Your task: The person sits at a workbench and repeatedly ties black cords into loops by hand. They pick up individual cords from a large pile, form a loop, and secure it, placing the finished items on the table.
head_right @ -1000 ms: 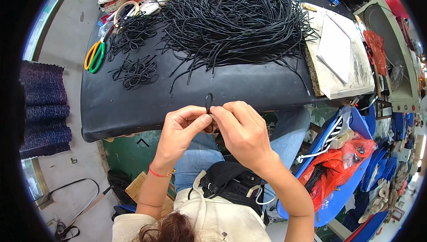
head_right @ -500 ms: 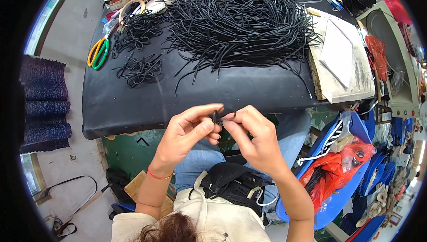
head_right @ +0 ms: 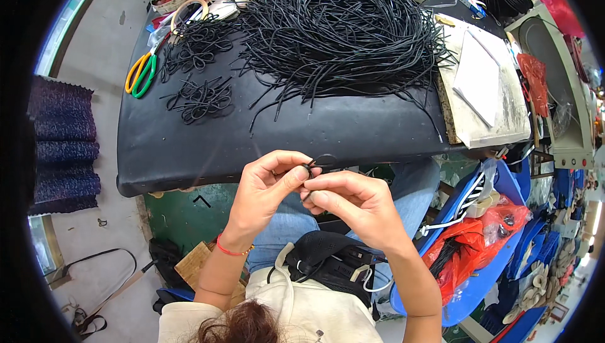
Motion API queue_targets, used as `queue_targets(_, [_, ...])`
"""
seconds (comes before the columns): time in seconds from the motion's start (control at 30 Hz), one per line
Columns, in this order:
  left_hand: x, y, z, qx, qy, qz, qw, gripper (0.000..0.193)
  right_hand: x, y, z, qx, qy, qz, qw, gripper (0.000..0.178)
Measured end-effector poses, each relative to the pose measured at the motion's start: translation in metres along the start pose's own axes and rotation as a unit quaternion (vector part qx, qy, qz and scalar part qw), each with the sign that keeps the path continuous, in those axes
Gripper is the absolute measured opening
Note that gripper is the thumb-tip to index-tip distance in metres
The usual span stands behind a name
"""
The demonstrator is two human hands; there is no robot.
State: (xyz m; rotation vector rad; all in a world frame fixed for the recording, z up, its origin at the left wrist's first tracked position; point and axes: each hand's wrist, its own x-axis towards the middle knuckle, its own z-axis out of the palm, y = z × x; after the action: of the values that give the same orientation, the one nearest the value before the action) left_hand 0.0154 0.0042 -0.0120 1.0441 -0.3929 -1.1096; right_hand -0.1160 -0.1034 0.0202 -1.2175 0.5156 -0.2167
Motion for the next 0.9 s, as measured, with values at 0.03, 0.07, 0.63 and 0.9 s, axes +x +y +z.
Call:
queue_targets(0.03, [-0.001, 0.001, 0.0, -0.017, 0.006, -0.005, 1.0, 0.018, 0.001, 0.001, 0.001, -0.017, 0.012, 0.0, 1.0, 0.015])
queue_targets(0.07, [-0.001, 0.0, 0.001, -0.006, 0.017, 0.007, 1.0, 0.017, 0.002, 0.001, 0.002, -0.034, 0.024, 0.0, 0.999, 0.014])
queue_targets(0.63, [-0.008, 0.001, 0.006, 0.126, 0.035, 0.052, 0.99, 0.029, 0.019, 0.011, 0.005, -0.159, 0.137, -0.066, 0.976, 0.021])
queue_targets(0.9, [-0.011, 0.017, 0.012, 0.293, -0.071, 0.018, 0.953, 0.037, 0.021, 0.003, 0.002, -0.076, 0.131, 0.002, 0.989, 0.014])
